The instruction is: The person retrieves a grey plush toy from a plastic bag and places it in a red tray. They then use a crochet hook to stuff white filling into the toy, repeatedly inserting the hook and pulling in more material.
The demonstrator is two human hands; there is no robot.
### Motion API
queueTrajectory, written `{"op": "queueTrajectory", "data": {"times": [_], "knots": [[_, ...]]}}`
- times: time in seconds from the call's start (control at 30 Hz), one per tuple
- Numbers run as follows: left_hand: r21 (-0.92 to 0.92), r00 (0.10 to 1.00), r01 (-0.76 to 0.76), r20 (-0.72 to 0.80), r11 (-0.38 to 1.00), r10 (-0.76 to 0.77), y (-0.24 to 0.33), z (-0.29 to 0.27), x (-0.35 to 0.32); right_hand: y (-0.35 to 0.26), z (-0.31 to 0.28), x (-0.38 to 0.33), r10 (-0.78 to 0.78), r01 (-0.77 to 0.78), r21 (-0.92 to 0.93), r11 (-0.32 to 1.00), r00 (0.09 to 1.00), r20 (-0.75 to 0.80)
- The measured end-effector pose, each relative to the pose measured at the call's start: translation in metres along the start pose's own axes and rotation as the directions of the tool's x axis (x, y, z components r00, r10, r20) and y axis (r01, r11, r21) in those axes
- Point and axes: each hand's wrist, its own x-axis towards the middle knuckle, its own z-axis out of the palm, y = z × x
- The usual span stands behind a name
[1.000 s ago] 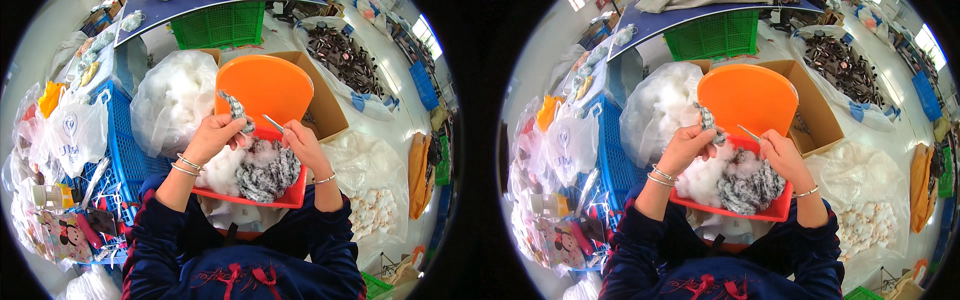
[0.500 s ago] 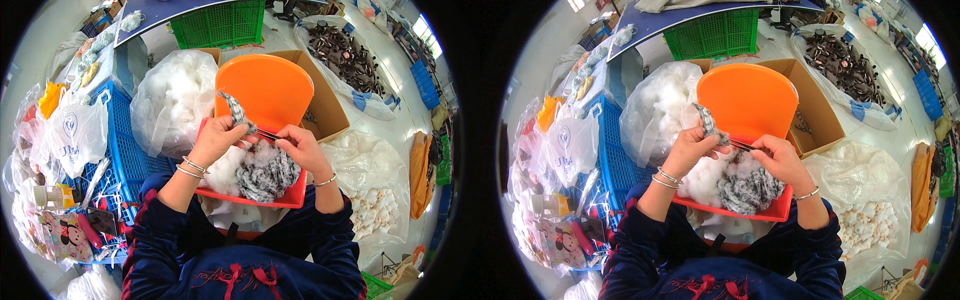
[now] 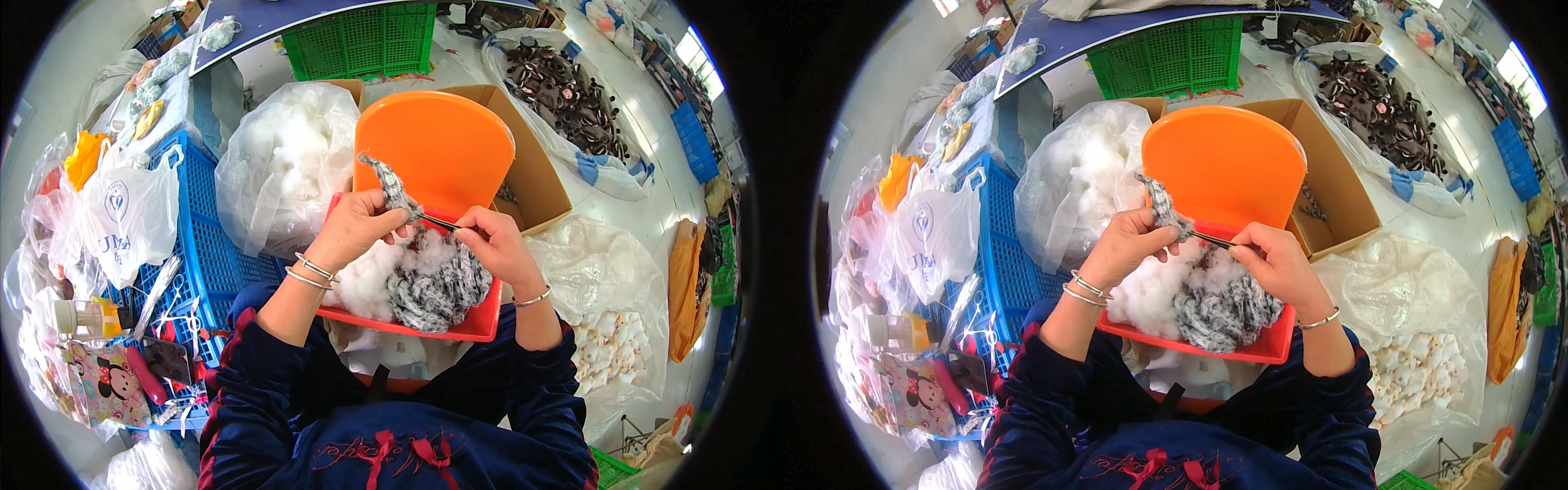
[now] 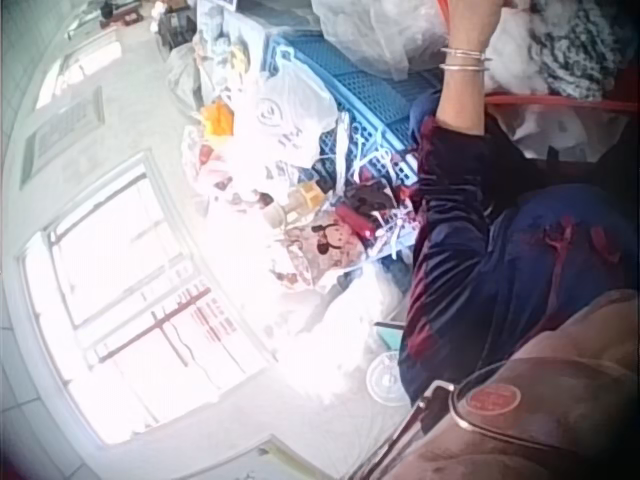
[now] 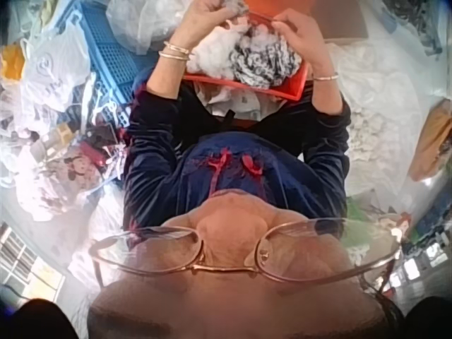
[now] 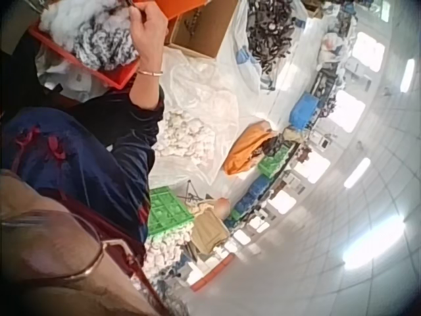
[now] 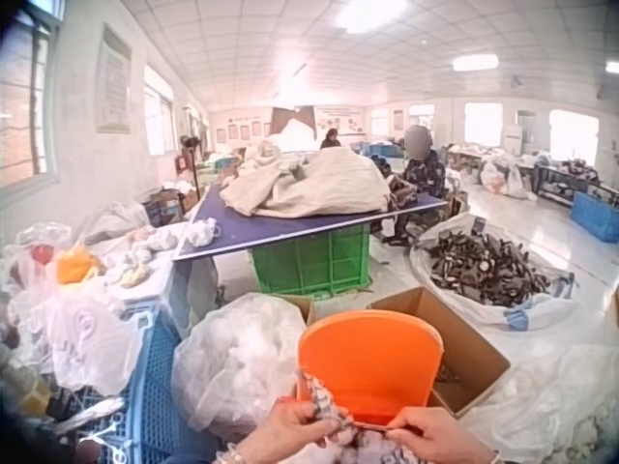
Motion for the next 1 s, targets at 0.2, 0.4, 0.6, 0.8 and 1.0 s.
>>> {"op": "queueTrajectory", "data": {"times": [0.2, 0.4, 0.6, 0.8, 1.0], "knots": [[-0.016, 1.0, 0.008, -0.003, 1.0, -0.008, -0.007, -0.001, 0.002, 0.0, 0.001, -0.001, -0.05, 0.05, -0.003, 0.999, 0.999, 0.005], [0.0, 1.0, 0.017, 0.003, 1.0, -0.017, -0.007, -0.001, 0.003, 0.0, 0.0, -0.002, -0.018, 0.018, 0.011, 1.0, 1.0, 0.024], [0.046, 0.999, 0.011, 0.048, 0.999, -0.013, 0.003, 0.0, -0.002, -0.005, 0.001, -0.003, -0.039, 0.04, -0.015, 0.999, 0.999, 0.038], [-0.006, 0.997, -0.065, 0.037, 0.998, 0.066, -0.007, 0.005, 0.0, 0.006, 0.019, -0.004, 0.05, -0.048, 0.167, 0.985, 0.999, -0.005], [-0.151, 0.985, -0.14, -0.125, 0.979, 0.121, -0.016, 0.015, 0.005, 0.007, 0.052, -0.005, 0.159, -0.115, 0.414, 0.903, 0.984, -0.075]]}}
